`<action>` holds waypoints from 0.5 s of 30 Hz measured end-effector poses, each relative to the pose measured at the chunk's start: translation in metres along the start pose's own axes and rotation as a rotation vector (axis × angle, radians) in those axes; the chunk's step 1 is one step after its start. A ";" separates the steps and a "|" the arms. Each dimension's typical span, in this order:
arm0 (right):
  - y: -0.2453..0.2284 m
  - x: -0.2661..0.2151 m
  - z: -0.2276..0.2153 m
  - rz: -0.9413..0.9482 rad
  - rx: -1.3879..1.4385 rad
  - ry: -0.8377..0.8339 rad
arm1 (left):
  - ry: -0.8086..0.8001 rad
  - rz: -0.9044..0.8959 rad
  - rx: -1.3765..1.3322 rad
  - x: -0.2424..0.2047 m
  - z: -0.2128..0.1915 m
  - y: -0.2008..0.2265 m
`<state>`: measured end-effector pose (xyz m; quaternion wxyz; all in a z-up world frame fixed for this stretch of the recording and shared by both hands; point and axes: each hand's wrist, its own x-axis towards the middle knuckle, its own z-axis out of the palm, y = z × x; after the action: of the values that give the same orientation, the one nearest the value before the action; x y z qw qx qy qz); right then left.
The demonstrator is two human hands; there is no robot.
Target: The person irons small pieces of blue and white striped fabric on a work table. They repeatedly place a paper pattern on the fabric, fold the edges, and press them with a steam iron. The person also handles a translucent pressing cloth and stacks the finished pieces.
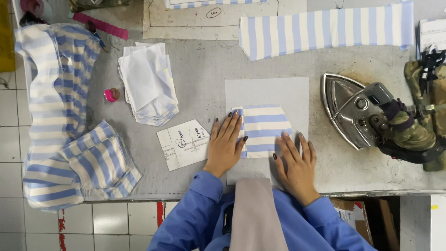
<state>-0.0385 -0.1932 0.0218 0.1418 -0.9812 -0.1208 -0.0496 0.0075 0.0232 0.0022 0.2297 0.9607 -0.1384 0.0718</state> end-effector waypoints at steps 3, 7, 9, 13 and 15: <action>0.001 0.002 0.000 0.008 -0.016 0.014 | -0.011 0.041 -0.003 -0.004 0.000 -0.003; 0.005 0.003 0.004 0.026 -0.048 0.022 | -0.057 0.059 -0.005 -0.004 0.002 -0.004; 0.006 0.003 0.006 0.018 -0.042 0.044 | -0.048 0.070 0.000 -0.003 0.001 -0.002; 0.006 0.001 0.006 0.009 -0.041 0.055 | -0.051 0.077 0.001 -0.003 0.000 -0.004; 0.005 0.001 0.006 0.002 -0.044 0.055 | -0.042 0.080 0.009 -0.001 -0.002 -0.003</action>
<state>-0.0358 -0.1959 0.0154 0.1237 -0.9825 -0.1146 -0.0790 0.0071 0.0272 0.0025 0.2192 0.9567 -0.1813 0.0614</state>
